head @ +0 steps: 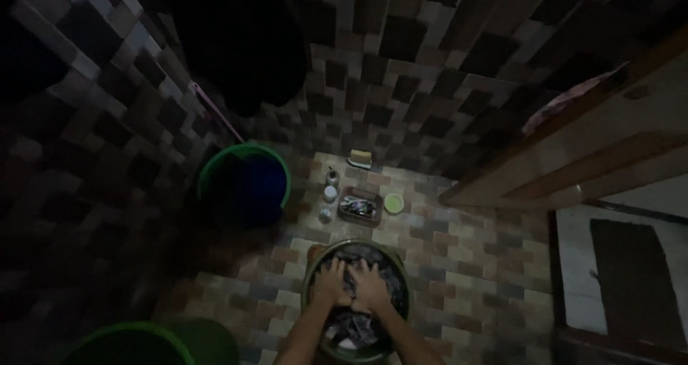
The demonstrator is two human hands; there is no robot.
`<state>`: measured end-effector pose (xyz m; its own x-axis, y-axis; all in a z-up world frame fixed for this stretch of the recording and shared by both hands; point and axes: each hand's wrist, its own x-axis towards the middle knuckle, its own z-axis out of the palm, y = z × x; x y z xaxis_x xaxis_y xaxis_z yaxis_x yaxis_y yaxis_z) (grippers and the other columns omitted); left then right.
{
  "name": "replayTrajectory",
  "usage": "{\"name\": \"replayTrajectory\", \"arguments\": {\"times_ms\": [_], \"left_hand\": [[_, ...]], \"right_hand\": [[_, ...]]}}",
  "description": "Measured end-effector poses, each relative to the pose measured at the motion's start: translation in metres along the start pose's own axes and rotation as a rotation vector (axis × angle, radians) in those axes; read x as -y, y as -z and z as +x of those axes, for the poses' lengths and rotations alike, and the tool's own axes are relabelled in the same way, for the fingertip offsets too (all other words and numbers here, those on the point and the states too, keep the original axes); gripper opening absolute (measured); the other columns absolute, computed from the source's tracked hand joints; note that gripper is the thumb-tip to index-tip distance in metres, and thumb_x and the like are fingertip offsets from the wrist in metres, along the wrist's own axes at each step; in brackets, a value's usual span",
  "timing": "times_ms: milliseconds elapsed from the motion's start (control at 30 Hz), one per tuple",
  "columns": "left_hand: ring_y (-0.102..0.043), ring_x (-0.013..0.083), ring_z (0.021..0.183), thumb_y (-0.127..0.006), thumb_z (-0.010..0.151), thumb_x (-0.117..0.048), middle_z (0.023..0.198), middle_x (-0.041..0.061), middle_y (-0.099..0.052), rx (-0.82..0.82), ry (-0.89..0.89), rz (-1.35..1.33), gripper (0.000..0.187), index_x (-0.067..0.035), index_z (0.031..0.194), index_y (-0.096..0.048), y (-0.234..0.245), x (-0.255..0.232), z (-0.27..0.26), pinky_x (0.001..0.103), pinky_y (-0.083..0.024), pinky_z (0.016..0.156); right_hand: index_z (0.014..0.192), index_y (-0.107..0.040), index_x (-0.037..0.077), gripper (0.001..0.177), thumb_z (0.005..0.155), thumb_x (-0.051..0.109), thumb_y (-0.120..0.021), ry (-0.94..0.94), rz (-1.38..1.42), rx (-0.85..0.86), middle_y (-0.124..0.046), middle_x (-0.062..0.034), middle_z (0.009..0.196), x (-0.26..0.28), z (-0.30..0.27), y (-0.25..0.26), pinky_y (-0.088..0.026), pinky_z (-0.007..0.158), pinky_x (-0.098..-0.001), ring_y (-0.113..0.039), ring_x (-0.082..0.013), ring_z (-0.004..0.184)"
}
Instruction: Hand washing clothes in a basin.
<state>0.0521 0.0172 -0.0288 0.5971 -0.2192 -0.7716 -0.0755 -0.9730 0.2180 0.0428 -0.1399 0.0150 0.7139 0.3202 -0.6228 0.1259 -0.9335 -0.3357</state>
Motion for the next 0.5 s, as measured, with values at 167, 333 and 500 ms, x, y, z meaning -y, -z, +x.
{"name": "replayTrajectory", "arguments": {"times_ms": [167,333,500], "left_hand": [[-0.003,0.0484,0.157,-0.079,0.078,-0.067,0.174,0.015,0.012,0.031,-0.042,-0.033,0.138,-0.011,0.166,0.011,-0.014,0.006,0.033,0.062,-0.016,0.124],[0.0,0.0535,0.156,-0.08,0.078,-0.063,0.173,0.022,0.009,-0.051,-0.116,-0.176,0.137,-0.006,0.167,0.007,-0.028,0.016,0.027,0.066,-0.013,0.123],[0.001,0.047,0.159,-0.081,0.07,-0.065,0.175,0.014,0.01,-0.171,-0.078,-0.276,0.138,-0.013,0.166,0.004,-0.032,0.009,0.002,0.067,-0.017,0.122]], "right_hand": [[0.161,-0.029,0.018,0.109,0.073,0.056,-0.083,0.032,0.056,-0.069,-0.022,-0.0242,0.164,-0.026,0.008,-0.025,-0.045,0.104,-0.0627,-0.026,-0.0599,0.144],[0.159,-0.029,0.015,0.113,0.072,0.065,-0.08,0.058,-0.001,-0.239,-0.027,-0.0231,0.161,-0.074,0.044,-0.092,-0.044,0.099,-0.0651,-0.036,-0.0555,0.137],[0.154,-0.046,0.023,0.097,0.065,0.035,-0.082,0.04,0.077,-0.289,-0.04,-0.0124,0.153,-0.019,-0.012,-0.023,-0.054,0.096,-0.0524,-0.044,-0.0461,0.137]]}}
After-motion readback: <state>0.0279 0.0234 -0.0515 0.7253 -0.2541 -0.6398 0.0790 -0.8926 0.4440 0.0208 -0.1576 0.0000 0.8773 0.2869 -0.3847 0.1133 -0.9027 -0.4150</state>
